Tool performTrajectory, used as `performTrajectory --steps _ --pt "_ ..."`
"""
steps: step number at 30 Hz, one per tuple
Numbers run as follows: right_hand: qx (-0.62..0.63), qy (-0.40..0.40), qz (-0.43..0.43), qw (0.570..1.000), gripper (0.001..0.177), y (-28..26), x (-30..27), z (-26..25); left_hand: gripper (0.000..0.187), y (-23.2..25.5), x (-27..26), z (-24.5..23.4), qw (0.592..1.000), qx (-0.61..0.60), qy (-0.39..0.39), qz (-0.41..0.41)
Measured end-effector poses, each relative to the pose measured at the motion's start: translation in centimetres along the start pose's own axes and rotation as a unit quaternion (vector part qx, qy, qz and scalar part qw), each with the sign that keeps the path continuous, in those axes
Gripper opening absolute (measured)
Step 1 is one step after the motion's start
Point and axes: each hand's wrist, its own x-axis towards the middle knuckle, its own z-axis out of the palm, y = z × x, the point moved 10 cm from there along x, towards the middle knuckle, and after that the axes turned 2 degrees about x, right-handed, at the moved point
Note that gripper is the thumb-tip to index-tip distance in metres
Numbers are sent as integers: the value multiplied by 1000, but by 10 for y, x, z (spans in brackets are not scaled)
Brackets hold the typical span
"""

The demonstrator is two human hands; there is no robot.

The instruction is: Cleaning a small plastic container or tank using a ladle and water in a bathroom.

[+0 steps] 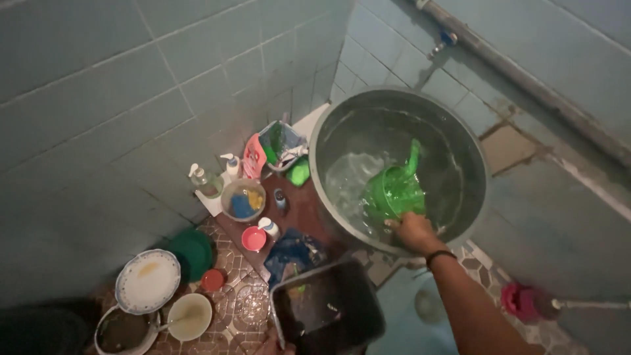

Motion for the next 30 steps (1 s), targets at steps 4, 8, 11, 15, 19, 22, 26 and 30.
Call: performTrajectory --steps 4,8,11,15,19,22,26,30 --pt "0 15 11 1000 56 7 -4 8 66 42 27 6 1000 17 -20 -5" --pt "-27 80 -21 996 50 -15 -36 -10 69 69 17 -5 997 11 -4 -82" --pt "-29 127 -46 990 44 -32 -68 -26 69 85 14 -13 990 71 12 -123" --pt "-49 247 -119 960 36 -49 -105 -44 63 142 6 -26 973 145 -17 -180" --pt "-84 328 -165 926 29 -56 -132 -60 58 158 8 -28 962 170 -52 -205" --pt "-100 390 -204 892 23 -60 -158 -78 65 179 5 -27 960 173 -61 -211" --pt "-80 427 -240 868 20 -70 -198 -100 75 205 -1 -26 949 178 -79 -247" --pt "-64 433 -261 860 20 -82 -231 -116 87 257 -9 -33 940 193 -86 -267"
